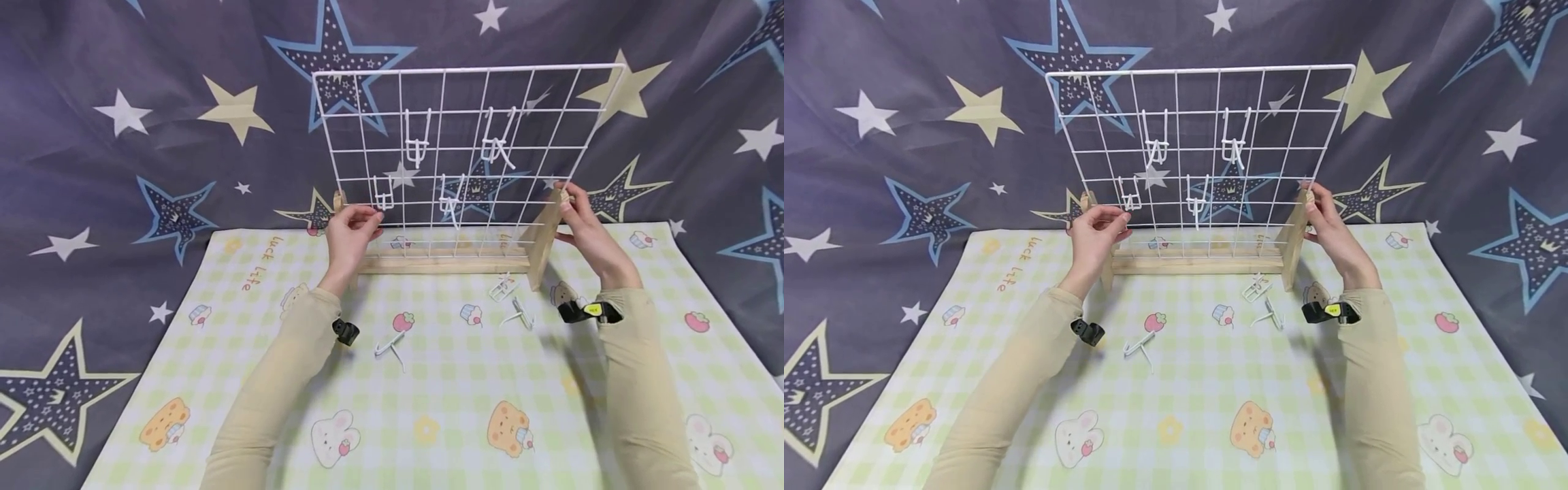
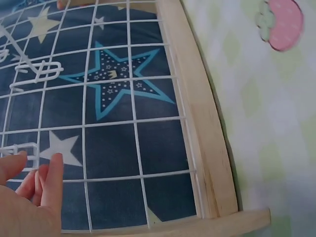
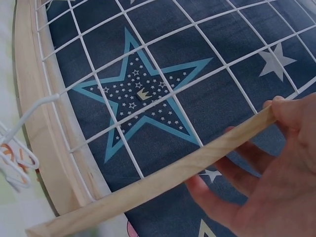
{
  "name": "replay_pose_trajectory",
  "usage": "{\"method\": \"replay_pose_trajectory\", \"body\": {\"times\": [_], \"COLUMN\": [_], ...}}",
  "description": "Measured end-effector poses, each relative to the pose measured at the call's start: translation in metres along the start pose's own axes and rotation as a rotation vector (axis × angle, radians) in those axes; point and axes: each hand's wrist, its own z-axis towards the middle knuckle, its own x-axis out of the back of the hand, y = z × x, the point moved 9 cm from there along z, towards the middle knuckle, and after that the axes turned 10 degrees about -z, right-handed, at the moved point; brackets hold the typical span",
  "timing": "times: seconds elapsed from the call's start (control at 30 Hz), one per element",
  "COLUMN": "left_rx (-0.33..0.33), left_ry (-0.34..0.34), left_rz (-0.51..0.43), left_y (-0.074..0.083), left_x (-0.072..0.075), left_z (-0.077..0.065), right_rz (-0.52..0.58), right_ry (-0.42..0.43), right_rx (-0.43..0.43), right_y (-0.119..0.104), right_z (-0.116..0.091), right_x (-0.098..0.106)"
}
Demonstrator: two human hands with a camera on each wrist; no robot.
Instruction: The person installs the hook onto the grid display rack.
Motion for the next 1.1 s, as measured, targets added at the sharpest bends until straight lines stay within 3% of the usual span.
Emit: {"method": "replay_pose_trajectory", "body": {"times": [0.2,0.43,0.67,0.77,0.87,0.97,1.1], "left_rx": [-0.035,-0.119,-0.089,-0.047,-0.012,-0.027,-0.024], "left_ry": [-0.055,-0.226,-0.326,-0.435,-0.601,-0.75,-0.875], "left_rz": [0.098,0.456,0.484,0.488,0.53,0.569,0.572], "left_y": [0.0,-0.015,-0.031,-0.038,-0.046,-0.049,-0.056], "left_x": [-0.001,-0.009,-0.008,-0.013,-0.022,-0.031,-0.035], "left_z": [-0.006,-0.017,-0.022,-0.028,-0.039,-0.048,-0.056], "right_rz": [0.006,-0.058,-0.062,-0.047,-0.042,-0.058,-0.071], "right_ry": [-0.017,-0.017,-0.018,-0.016,-0.029,-0.032,-0.027], "right_rx": [-0.002,0.002,0.002,0.006,0.01,0.005,0.001], "right_y": [-0.002,-0.005,-0.004,-0.004,-0.004,-0.005,-0.005], "right_z": [0.0,0.0,-0.001,0.0,0.001,0.002,0.0], "right_x": [0.001,0.003,0.003,0.002,0.0,0.0,0.002]}}
